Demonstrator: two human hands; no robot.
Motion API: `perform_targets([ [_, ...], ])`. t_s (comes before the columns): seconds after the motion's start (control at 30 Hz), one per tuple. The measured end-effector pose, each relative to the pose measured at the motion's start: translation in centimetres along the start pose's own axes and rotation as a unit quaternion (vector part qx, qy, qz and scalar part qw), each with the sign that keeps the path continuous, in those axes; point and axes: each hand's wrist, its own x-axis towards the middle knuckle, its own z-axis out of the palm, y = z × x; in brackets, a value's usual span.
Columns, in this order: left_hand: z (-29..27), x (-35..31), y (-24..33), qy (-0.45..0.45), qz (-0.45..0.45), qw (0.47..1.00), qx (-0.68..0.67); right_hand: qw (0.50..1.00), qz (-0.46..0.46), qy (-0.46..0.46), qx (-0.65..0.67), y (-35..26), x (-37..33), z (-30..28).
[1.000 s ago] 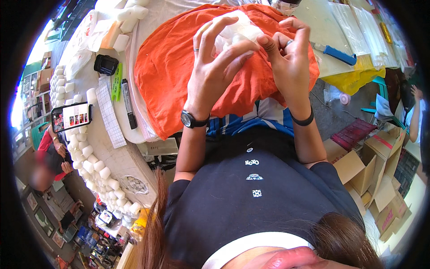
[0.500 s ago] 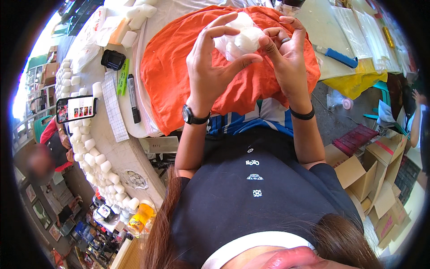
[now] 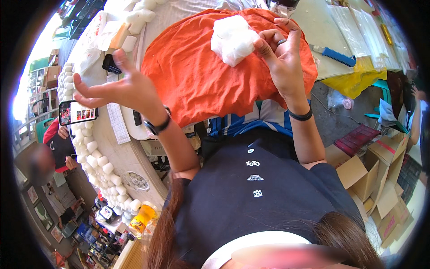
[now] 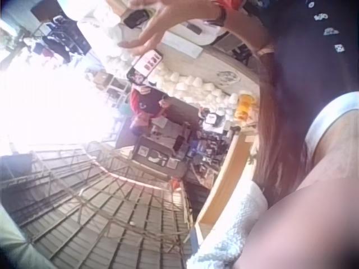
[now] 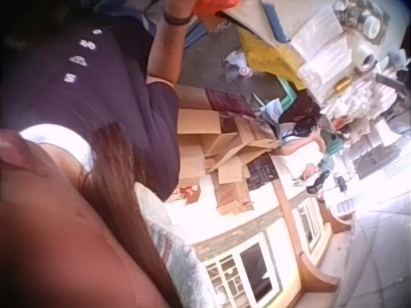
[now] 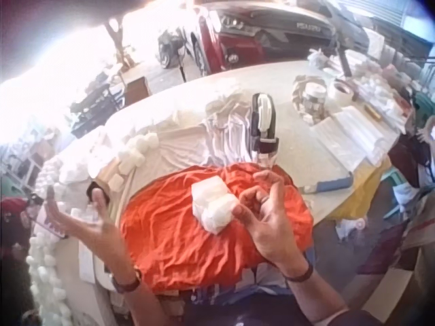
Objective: The person assembles small white cylindrical candies by hand, pressing them together to form a cluster. The person then places the cluster into a clear plastic bag and seals it.
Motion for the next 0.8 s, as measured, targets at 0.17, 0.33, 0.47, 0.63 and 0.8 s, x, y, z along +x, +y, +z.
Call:
perform_targets([
  [0.17, 0.2, -4.8, 4.3, -0.345, 0.124, 0.885, -0.286, 1.0, 0.007, -0.006, 0.012, -0.2, -0.1, 0.4],
  [0.33, 2.2, -5.1, 4.5, -0.415, 0.093, 0.828, -0.365, 1.0, -0.002, -0.031, -0.001, -0.3, 0.2, 0.1],
  [0.47, 2.0, -5.5, 4.3, -0.413, 0.111, 0.836, -0.344, 0.992, 0.079, -0.019, 0.095, -0.2, 0.6, 0.3],
  [0.63, 2.7, -5.7, 4.0, -0.411, 0.125, 0.844, -0.321, 0.999, 0.027, 0.034, 0.012, -1.6, 0.4, 1.2],
  [0.8, 2.7, -5.7, 4.1, -0.394, 0.15, 0.854, -0.304, 1.0, -0.016, 0.024, -0.011, -4.4, -1.2, 1.2],
])
